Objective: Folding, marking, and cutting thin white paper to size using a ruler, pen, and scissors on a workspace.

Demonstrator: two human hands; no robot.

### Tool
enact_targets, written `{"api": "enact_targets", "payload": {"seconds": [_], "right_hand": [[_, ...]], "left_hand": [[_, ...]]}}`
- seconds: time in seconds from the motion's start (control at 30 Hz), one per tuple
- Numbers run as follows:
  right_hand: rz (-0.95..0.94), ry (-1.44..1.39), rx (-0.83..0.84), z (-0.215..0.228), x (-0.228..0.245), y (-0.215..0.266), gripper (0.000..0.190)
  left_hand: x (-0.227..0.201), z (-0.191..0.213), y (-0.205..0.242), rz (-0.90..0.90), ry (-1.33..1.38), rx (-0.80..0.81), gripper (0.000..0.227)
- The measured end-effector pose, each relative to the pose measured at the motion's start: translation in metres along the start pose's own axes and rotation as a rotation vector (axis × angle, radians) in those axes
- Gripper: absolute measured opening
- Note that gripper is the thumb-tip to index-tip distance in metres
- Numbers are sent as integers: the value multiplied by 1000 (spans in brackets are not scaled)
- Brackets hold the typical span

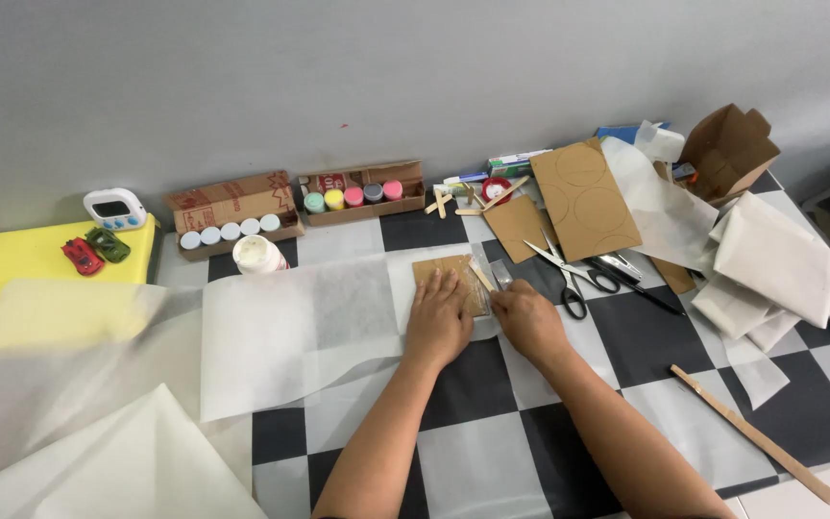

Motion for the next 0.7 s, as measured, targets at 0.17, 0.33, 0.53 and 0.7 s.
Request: {"api": "enact_targets", "payload": {"seconds": [0.17,0.33,0.53,0.7], "right_hand": [[-34,-105,83,-1,-8,-21,9],[-39,-107,158,4,-8,-7,10],[-36,-32,258,49,7,46,17],[-121,-192,186,81,4,44,6]], "left_hand": [[0,2,0,-24,26,-21,53],[-5,5,3,-13,37,0,53],[-1,1,1,-16,12,-1,57],[4,-5,-1,-45,11,-21,59]]}}
Point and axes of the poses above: each hand's wrist, its own y-axis away from the middle knuckle, its own z-axis out of the back of the hand, x = y × z, the point moved 4 cm from there along -y, towards the middle knuckle, and after that the axes turned 3 degrees about -z, right-handed, at the moved point
